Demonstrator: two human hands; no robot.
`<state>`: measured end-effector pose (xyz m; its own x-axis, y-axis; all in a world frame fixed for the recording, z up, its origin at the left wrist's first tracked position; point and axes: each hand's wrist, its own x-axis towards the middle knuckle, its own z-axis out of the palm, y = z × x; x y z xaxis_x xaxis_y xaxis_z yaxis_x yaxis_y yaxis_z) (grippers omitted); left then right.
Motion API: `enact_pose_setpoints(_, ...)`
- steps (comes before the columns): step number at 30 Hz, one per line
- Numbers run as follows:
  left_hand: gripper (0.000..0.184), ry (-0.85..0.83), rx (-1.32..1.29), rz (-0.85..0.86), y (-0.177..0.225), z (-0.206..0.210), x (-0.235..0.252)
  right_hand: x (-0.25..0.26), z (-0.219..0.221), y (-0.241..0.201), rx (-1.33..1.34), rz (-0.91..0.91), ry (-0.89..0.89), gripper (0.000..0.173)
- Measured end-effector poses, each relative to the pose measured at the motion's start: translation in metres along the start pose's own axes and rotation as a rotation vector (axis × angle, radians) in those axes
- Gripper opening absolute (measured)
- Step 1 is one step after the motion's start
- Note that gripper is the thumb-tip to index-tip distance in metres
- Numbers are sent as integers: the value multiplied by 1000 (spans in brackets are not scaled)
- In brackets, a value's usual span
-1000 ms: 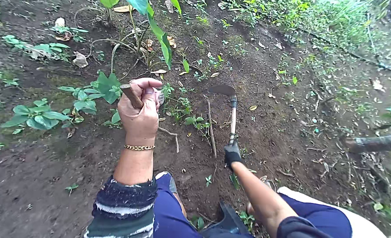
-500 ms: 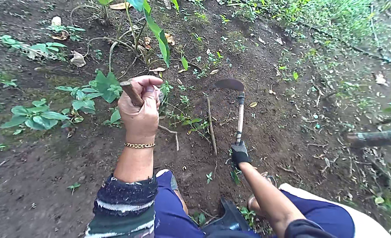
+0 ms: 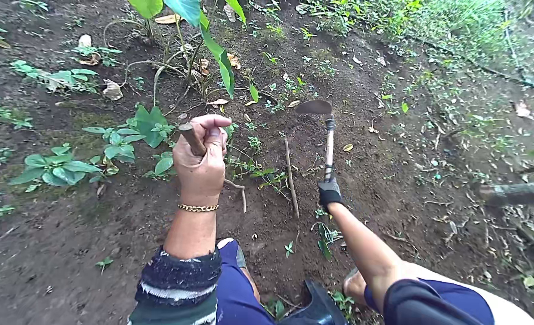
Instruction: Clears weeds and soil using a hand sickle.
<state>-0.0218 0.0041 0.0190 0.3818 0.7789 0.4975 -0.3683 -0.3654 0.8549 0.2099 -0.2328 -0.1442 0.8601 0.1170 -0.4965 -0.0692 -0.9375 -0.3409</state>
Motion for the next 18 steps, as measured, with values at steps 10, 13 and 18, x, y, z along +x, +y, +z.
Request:
enact_pose_setpoints(10,19,43,9,-19,2,-8,3,16,-64,-13,-360,-87,-36,56)
enact_pose_setpoints(13,19,35,2,-13,1,-6,1,7,-22,-15,-127,-32,-30,58)
enact_pose_setpoints(18,19,21,6,-50,5,-8,1,-20,4,19,-244,-14,-162,62)
